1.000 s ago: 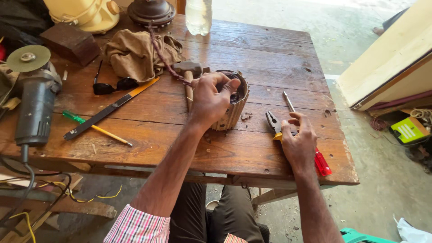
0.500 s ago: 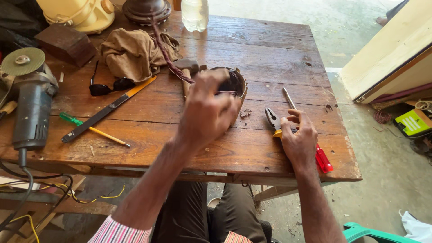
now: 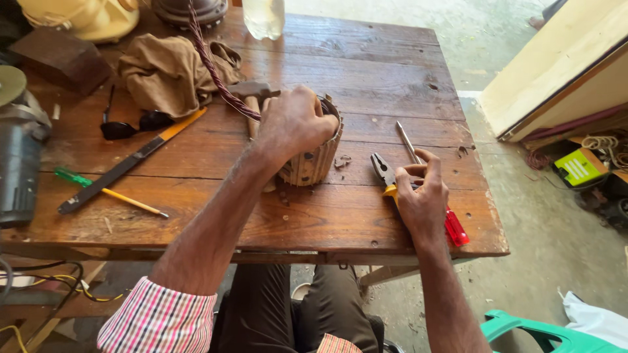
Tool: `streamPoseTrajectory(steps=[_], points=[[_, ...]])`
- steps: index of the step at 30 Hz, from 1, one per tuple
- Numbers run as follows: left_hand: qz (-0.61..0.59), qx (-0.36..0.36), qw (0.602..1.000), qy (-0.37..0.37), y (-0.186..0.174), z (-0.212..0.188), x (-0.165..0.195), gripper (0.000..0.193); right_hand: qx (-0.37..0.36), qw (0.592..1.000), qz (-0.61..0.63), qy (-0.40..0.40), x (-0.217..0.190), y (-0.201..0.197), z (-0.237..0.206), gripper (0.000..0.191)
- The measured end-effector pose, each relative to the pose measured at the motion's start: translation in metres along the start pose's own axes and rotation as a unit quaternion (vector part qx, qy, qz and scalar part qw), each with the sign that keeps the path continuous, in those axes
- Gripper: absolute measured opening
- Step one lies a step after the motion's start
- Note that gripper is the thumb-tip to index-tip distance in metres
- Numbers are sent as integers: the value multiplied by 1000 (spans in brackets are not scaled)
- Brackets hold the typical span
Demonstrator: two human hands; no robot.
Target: The person twists a braided wire between their fingers over a workbench and threads it into a finned cylindrical motor component, repeatedly pulling and repositioning the wire. They then use pliers to grip and work the wire inside the component.
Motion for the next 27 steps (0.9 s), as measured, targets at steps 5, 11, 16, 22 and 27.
streamPoseTrajectory(steps=[5,11,16,22,27], points=[[-101,80,991,32,2,3,-8,23,-12,1000,-3,1,5,5,3,47],[-291,103,949,63,-3,-5,-24,19,-16,1000,-3,1,8,5,4,46],[-265,76,959,72,-4,-8,-26,27,-11,1000,-4,-5,5,4,2,46],[-370,-7,927,59,-16,-14,-35,29,-14,1000,-10,9,2,3,0,45],[-569,134,795,163,-21,-34,-68,21,-30,999,-10,25,4,3,-1,47]])
Point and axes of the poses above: each hand's wrist, its own z-axis towards the middle knuckle, its own y-axis out of the palm, x = y × z, the point moved 4 cm from there along z, towards the middle knuckle, and after that the axes turned 6 degrees about z, right-handed, at the moved point
